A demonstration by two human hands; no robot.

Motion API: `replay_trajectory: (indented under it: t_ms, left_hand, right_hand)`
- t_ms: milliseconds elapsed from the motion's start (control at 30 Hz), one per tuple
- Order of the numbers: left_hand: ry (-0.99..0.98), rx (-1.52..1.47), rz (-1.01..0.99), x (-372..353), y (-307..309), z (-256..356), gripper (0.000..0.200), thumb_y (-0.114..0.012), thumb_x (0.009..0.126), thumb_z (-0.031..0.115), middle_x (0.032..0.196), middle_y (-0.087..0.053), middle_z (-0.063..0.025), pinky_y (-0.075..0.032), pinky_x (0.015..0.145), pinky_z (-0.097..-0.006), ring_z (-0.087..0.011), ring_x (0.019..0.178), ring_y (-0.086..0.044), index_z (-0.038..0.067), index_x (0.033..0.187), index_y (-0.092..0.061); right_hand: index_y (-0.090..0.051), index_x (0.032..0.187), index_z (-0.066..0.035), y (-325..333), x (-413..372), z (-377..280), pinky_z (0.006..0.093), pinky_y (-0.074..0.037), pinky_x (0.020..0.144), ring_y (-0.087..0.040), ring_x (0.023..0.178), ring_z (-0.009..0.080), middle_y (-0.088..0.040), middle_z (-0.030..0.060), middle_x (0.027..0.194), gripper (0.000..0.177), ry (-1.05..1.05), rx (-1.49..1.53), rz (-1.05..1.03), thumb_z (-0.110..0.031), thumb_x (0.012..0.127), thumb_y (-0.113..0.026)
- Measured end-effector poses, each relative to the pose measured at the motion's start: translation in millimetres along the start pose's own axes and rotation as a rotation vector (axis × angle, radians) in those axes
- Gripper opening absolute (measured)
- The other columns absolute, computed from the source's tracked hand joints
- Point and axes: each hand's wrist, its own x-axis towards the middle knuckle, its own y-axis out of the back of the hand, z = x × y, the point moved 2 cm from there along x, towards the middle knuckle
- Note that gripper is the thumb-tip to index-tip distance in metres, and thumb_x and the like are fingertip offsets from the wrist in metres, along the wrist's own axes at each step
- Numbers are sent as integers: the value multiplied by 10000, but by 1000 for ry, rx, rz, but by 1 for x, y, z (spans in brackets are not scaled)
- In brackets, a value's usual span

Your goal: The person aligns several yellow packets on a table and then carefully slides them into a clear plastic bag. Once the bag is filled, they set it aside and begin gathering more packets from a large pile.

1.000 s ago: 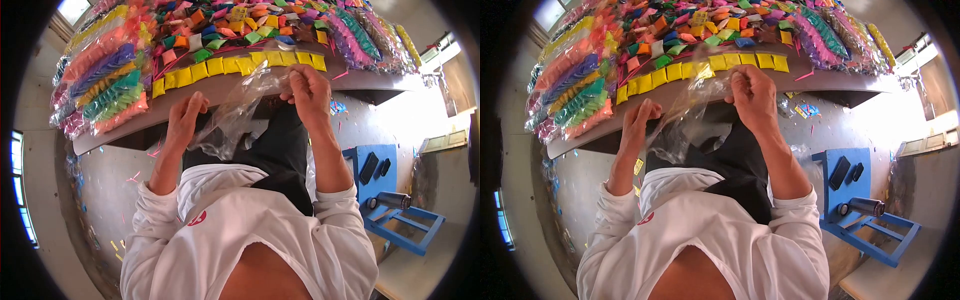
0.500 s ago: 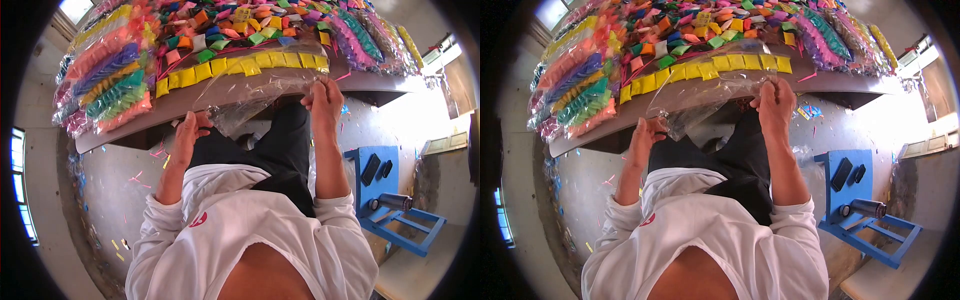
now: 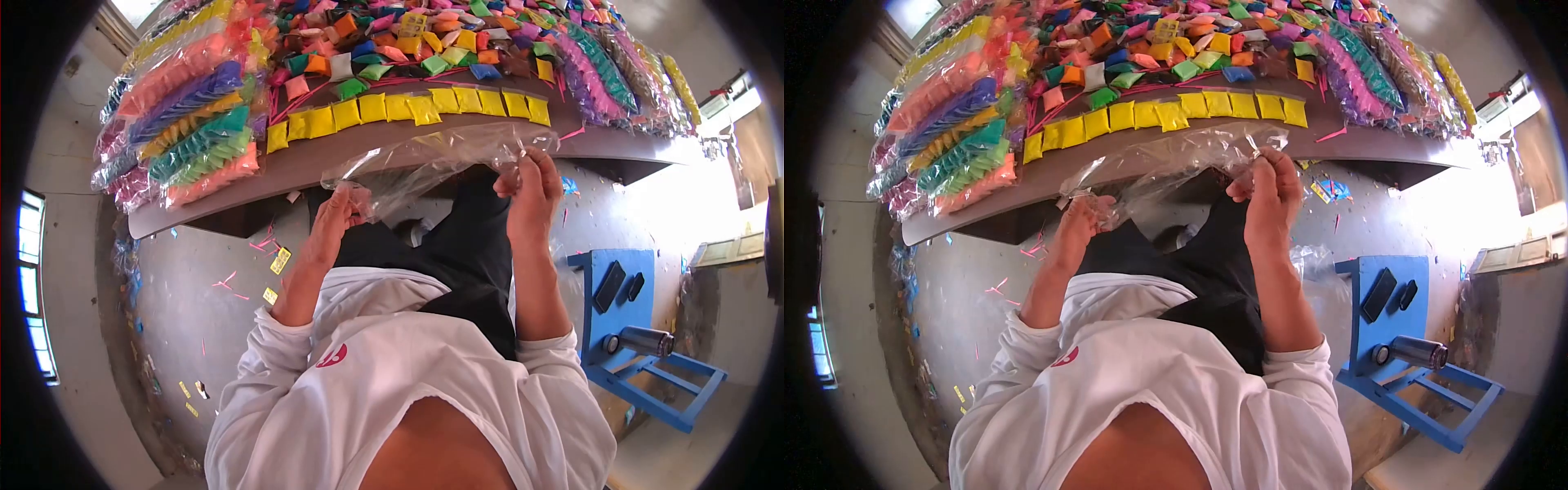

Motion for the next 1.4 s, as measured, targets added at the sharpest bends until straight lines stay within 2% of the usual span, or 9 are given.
replay_trajectory:
  t_ms: [100,300,500,700,800,900,1067,1300,1400]
  left_hand:
    - [-90,-163,-87,-3,-5,4,590,-374,1008,545,1011,-635,-18,-468,830,-295,-119,959,-593,33,1174,-615]
    - [-147,-149,-72,-5,2,13,540,-435,965,590,1247,-576,-117,-457,860,-356,-188,1032,-603,89,1072,-607]
    - [-203,-83,-76,-4,5,4,496,-453,987,519,1291,-547,-117,-463,863,-345,-195,1047,-590,59,1053,-625]
    - [-220,133,54,-6,-1,8,379,-565,976,393,1158,-619,-105,-492,803,-291,-152,933,-619,21,989,-637]
    - [-220,84,129,-7,2,14,385,-557,984,385,1092,-641,-89,-493,793,-272,-135,878,-627,8,982,-635]
    - [-255,81,152,-6,5,13,405,-570,983,371,832,-639,-30,-466,730,-242,-102,784,-618,-24,1015,-657]
    - [-230,175,-16,-12,-13,20,391,-554,994,353,805,-626,-21,-464,732,-242,-103,782,-614,-21,993,-664]
    - [-297,272,-54,-6,-9,15,372,-516,1016,318,813,-639,-22,-457,733,-237,-88,772,-584,-17,964,-671]
    - [-310,378,-78,-6,-10,13,372,-508,1020,310,811,-636,-25,-455,733,-237,-85,765,-565,-19,944,-663]
  right_hand:
    - [-588,1077,-13,3,-2,8,225,-450,476,-610,533,132,-640,67,751,197,1,-100,22,-123,931,-516]
    - [-550,1127,-9,13,-13,21,213,-437,462,-629,543,138,-662,96,779,246,-85,-189,56,-77,903,-474]
    - [-525,1118,-21,14,-23,33,215,-434,465,-644,563,145,-687,120,824,233,-142,-193,18,-82,903,-463]
    - [-564,1065,-13,18,-28,41,238,-442,544,-600,620,121,-677,90,816,211,-177,-115,-136,-82,880,-492]
    - [-594,1049,-2,38,-25,56,235,-440,632,-570,719,92,-660,58,815,216,-136,-393,-298,-90,864,-526]
    - [-607,1052,7,56,-23,42,229,-443,707,-563,814,80,-644,34,848,227,-305,-597,-414,-88,852,-557]
    - [-573,1166,2,49,-10,22,246,-470,736,-580,837,85,-638,36,916,383,-132,-396,-338,-189,867,-716]
    - [-651,991,12,57,8,21,235,-464,613,-571,671,73,-634,19,750,193,-170,-542,-117,-157,897,-664]
    - [-647,947,10,71,1,23,231,-462,586,-571,636,81,-629,25,715,163,-54,-499,-84,-149,918,-636]
